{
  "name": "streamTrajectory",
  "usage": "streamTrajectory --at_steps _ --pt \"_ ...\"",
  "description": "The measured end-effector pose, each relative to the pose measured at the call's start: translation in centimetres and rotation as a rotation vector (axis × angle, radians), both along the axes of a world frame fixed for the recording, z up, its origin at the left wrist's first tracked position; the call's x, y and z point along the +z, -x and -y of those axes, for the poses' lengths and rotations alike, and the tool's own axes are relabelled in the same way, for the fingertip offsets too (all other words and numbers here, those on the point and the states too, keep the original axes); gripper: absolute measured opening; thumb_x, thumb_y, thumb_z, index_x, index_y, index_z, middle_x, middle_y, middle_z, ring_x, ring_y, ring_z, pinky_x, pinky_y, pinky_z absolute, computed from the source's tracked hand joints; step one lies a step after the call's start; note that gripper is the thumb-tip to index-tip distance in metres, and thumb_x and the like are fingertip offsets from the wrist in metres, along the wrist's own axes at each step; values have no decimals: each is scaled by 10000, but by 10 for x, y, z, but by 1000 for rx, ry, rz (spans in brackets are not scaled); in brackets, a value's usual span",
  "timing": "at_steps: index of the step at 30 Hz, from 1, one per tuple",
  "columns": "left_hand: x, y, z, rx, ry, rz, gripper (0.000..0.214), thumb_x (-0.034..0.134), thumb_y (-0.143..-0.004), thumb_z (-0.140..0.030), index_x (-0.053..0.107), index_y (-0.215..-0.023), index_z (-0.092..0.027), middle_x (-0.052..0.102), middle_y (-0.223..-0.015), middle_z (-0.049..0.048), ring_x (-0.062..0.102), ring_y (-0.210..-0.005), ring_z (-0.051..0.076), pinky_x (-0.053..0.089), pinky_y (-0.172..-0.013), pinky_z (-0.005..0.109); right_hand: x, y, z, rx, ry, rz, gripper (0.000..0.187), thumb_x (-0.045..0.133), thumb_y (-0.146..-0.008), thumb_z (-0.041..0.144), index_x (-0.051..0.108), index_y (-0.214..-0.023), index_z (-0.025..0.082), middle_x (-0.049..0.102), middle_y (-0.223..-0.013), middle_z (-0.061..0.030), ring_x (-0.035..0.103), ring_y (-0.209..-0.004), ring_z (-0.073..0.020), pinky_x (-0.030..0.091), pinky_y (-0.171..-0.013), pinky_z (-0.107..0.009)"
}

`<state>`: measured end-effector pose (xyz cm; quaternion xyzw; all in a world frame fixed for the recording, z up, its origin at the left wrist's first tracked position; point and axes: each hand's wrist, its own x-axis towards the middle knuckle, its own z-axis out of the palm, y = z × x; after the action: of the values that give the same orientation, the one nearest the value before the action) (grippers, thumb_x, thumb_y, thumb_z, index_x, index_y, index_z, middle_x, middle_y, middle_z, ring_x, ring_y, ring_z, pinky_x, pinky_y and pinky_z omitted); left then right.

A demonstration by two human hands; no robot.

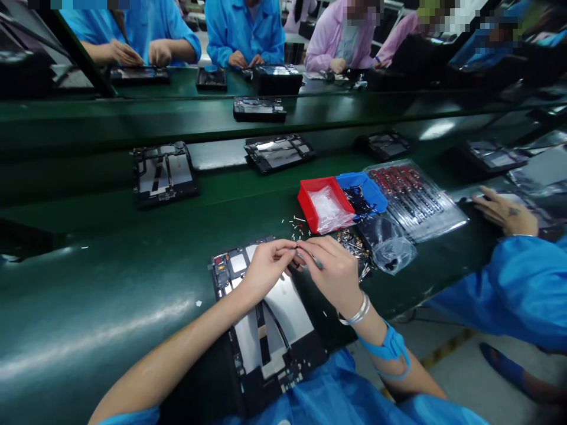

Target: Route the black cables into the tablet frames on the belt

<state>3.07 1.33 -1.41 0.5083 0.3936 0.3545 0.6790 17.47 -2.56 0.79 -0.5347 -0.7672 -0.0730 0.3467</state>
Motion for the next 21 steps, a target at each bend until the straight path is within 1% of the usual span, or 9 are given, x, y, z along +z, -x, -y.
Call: streamTrajectory --at_steps 6,8,9,11,13,14,15,18,21 --pt "4 2 0 12 -2 8 83 638 -743 -187 671 -674 -154 665 -642 21 629 -636 138 459 -532 192 4 -1 -2 76 31 -8 189 536 -881 136 694 -780 164 711 -739 -53 636 -694 -152 517 -655 -272" --pt "4 3 -2 -4 40 19 43 643 -724 -185 653 -703 -149 663 -608 23 629 -593 143 448 -498 195 4 -9 -8 64 35 -36 178 545 -865 137 686 -760 164 708 -720 -44 641 -680 -146 515 -649 -263" --pt "3 4 -3 -14 69 29 61 638 -722 -200 646 -744 -143 669 -601 31 630 -563 150 446 -475 202 5 -14 -13 23 23 -46 178 545 -863 148 687 -758 165 707 -709 -41 642 -669 -146 514 -646 -265" --pt "2 5 -5 -28 132 61 165 614 -725 -244 630 -842 -128 686 -606 55 633 -511 168 450 -435 221 6 -26 -23 -137 -11 -54 195 526 -871 172 700 -782 173 710 -708 -42 648 -673 -159 514 -655 -285" --pt "1 5 -7 -31 188 96 254 595 -713 -265 622 -910 -107 698 -619 76 638 -488 179 465 -425 236 7 -33 -29 -265 -18 -63 219 503 -884 180 717 -842 186 728 -765 -53 664 -739 -181 522 -694 -318" --pt "1 5 -7 -28 209 112 287 594 -701 -267 625 -930 -97 699 -617 80 640 -483 179 471 -429 237 8 -33 -30 -262 -13 -78 224 499 -889 181 722 -869 191 737 -805 -59 672 -780 -187 527 -720 -330" --pt "1 5 -8 -23 225 125 315 597 -689 -266 631 -947 -88 698 -611 80 640 -478 176 479 -437 236 8 -31 -30 -212 -3 -100 223 503 -894 181 725 -889 196 744 -844 -61 676 -815 -187 532 -744 -335" --pt "2 5 -8 -2 249 155 384 612 -669 -268 655 -995 -70 694 -592 71 635 -465 162 496 -470 234 7 -17 -22 -7 18 -144 195 538 -893 181 730 -865 188 751 -850 -61 680 -803 -174 544 -744 -321" --pt "4 6 -6 4 232 172 412 624 -673 -282 682 -1019 -65 704 -609 78 634 -468 160 490 -470 237 5 -7 -15 40 53 -143 186 553 -882 166 729 -823 176 745 -799 -60 677 -763 -173 549 -711 -318"
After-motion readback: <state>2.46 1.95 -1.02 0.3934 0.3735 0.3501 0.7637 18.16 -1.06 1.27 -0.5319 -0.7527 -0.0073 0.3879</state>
